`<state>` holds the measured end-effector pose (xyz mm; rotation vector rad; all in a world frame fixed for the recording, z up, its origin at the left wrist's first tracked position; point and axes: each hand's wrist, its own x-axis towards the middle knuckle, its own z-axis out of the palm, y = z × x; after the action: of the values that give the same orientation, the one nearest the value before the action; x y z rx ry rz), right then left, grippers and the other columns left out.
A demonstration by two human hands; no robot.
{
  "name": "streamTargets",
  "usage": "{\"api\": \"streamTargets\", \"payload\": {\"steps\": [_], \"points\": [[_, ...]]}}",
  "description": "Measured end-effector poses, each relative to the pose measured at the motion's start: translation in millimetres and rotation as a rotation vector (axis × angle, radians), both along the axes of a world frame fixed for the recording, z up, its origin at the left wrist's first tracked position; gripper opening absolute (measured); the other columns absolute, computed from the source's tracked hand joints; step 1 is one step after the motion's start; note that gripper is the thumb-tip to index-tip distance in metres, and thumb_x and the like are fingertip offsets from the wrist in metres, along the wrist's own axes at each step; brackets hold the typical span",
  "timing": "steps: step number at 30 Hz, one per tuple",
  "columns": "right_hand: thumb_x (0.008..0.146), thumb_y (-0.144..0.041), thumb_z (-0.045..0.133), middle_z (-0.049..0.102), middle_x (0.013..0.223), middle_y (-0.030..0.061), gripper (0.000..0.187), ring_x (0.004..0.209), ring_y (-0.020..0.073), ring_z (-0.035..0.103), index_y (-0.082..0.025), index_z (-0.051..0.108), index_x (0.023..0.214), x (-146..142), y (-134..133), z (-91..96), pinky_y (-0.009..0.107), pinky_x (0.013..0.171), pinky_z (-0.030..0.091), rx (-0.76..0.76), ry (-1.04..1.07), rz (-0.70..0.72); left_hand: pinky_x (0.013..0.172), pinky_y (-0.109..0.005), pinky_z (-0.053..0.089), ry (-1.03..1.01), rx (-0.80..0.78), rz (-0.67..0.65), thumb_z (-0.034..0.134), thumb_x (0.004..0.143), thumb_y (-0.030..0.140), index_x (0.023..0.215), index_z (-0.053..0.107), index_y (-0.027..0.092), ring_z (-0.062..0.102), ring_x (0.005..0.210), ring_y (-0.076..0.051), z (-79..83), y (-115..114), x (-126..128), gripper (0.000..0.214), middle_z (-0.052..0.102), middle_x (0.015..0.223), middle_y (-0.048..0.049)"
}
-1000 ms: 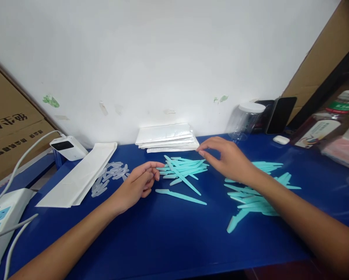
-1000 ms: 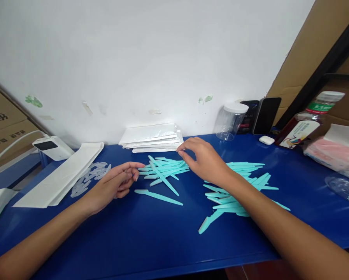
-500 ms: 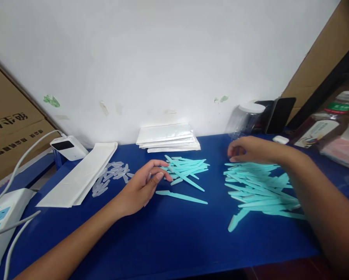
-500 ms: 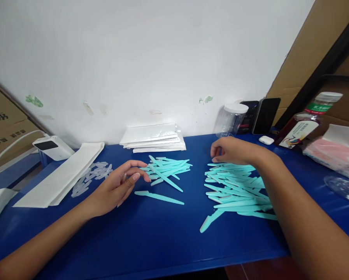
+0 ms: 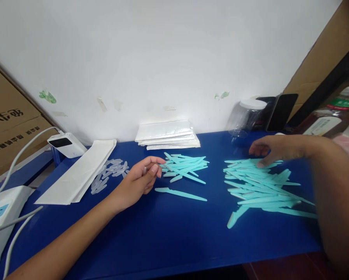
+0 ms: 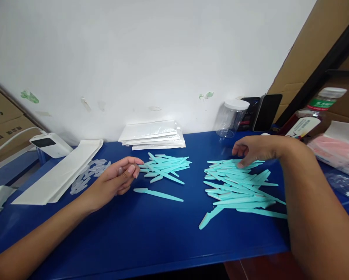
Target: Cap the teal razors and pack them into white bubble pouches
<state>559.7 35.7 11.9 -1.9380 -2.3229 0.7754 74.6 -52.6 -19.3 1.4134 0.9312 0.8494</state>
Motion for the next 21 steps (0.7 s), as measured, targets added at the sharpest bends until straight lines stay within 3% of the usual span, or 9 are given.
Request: {"api": "streamTargets", "payload": {"steps": [5,10,16,21], "points": [[0.058,-0.039,0.096,0.074,0.072,0.0082,0.029,0.058,0.0222,0.065,-0.021,0.082,0.077,1.8,3.0,-3.5,0.033,0.053,0.045,-0.035,0.044,0.072,0.047,-0.024,0.023,-0.055,-0.08,0.004,0.071,0.102,0.051,0.132,0.066,0.023,0.027,0.055,-0.003,4.3,-0.1,-0.6,0.041,0.054,0.099,0.0],[0.07,-0.054,0.089,0.07,0.071,0.0072,0.036,0.064,0.0219,0.063,-0.02,0.078,0.071,-16.3,0.4,2.0,0.033,0.059,0.045,-0.073,0.118,0.144,0.049,-0.026,0.022,-0.005,-0.148,-0.029,0.071,0.101,0.053,0.132,0.07,0.019,0.031,0.054,-0.003,9.2,1.1,-4.5,0.045,0.052,0.096,-0.0003],[0.08,-0.061,0.083,0.057,0.065,0.0024,0.049,0.06,0.0161,0.046,-0.021,0.059,0.065,-37.4,0.7,6.1,0.032,0.058,0.034,0.066,0.136,0.16,0.051,-0.026,0.023,-0.034,-0.173,-0.049,0.068,0.104,0.049,0.135,0.072,0.019,0.032,0.057,-0.004,9.8,2.0,-6.5,0.044,0.06,0.107,-0.0066],[0.089,-0.069,0.074,0.075,0.08,0.0103,0.051,0.072,0.0224,0.062,-0.02,0.067,0.079,-64.4,-5.5,14.6,0.035,0.066,0.042,0.051,0.239,0.189,0.048,-0.023,0.02,-0.12,-0.189,-0.078,0.069,0.104,0.048,0.13,0.07,0.02,0.024,0.053,-0.003,3.3,1.6,-2.7,0.038,0.062,0.099,-0.0039]]}}
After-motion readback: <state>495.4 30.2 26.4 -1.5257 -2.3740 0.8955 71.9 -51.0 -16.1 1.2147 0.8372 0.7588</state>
